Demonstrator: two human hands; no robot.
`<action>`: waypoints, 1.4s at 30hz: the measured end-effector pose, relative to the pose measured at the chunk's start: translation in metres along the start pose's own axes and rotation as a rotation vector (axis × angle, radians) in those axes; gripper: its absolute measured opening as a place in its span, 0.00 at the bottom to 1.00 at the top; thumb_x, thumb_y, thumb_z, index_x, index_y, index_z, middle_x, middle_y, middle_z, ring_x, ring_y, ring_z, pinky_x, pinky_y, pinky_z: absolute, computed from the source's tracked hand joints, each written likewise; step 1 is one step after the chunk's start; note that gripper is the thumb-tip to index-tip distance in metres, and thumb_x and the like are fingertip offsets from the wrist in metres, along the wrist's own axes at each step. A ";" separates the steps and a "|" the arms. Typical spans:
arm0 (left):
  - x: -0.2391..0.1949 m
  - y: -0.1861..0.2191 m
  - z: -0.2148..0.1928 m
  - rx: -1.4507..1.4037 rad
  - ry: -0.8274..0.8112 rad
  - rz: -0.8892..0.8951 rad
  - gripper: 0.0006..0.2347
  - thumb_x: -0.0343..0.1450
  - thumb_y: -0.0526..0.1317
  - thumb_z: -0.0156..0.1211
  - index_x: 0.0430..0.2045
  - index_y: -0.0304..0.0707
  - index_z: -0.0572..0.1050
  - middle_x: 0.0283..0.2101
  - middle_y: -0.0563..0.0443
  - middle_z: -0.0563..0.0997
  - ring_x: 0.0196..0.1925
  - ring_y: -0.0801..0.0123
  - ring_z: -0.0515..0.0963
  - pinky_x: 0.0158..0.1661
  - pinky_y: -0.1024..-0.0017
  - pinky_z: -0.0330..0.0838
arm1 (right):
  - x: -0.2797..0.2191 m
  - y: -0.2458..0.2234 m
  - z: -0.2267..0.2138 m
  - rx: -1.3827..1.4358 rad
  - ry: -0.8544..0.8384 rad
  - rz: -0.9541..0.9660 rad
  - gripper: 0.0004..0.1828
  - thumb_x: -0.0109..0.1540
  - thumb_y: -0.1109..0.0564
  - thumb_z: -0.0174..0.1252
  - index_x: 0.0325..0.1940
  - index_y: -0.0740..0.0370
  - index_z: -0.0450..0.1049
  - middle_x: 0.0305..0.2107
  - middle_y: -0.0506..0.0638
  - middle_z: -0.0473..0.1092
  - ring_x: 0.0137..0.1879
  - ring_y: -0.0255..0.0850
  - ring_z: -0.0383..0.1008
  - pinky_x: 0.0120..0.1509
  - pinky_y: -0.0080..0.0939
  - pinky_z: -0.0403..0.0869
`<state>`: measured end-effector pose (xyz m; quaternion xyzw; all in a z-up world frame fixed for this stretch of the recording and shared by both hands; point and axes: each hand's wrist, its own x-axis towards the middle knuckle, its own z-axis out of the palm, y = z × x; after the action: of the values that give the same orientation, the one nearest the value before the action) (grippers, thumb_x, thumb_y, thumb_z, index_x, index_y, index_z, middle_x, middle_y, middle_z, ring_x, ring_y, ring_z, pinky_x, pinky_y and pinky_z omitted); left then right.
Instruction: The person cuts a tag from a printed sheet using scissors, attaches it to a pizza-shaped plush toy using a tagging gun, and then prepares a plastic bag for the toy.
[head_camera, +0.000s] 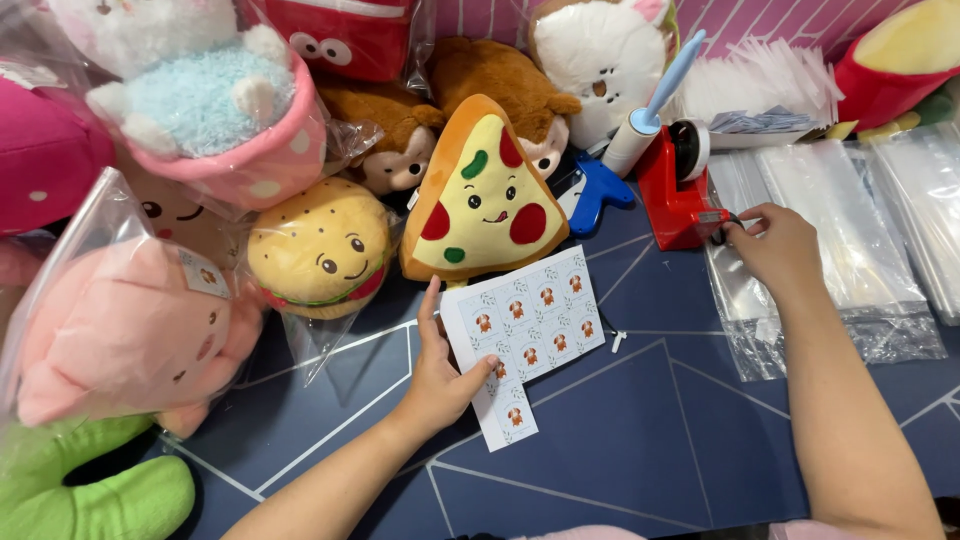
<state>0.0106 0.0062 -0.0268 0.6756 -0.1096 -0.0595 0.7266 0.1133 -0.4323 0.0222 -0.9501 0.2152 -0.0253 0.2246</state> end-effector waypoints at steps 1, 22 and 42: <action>0.000 -0.001 0.000 -0.001 0.001 -0.004 0.46 0.67 0.36 0.64 0.73 0.49 0.30 0.63 0.38 0.72 0.69 0.62 0.68 0.68 0.58 0.60 | 0.005 0.000 0.002 -0.002 -0.003 0.001 0.20 0.66 0.47 0.58 0.56 0.61 0.78 0.41 0.55 0.75 0.45 0.52 0.74 0.42 0.54 0.71; 0.000 0.000 0.000 -0.030 0.005 -0.039 0.46 0.66 0.34 0.63 0.73 0.50 0.32 0.64 0.37 0.69 0.65 0.62 0.73 0.66 0.61 0.66 | 0.002 0.063 -0.011 0.308 0.103 0.095 0.08 0.76 0.57 0.53 0.48 0.65 0.72 0.35 0.53 0.77 0.31 0.39 0.73 0.34 0.42 0.75; 0.016 0.052 -0.006 -0.390 0.180 0.015 0.34 0.67 0.28 0.59 0.69 0.48 0.52 0.53 0.39 0.80 0.52 0.62 0.82 0.55 0.60 0.78 | -0.110 0.050 0.033 1.590 -0.549 -0.408 0.31 0.61 0.35 0.74 0.64 0.43 0.73 0.54 0.52 0.66 0.61 0.50 0.69 0.59 0.56 0.75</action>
<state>0.0243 0.0121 0.0254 0.5238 -0.0359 -0.0137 0.8510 -0.0012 -0.4129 -0.0245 -0.5035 -0.1028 0.0224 0.8576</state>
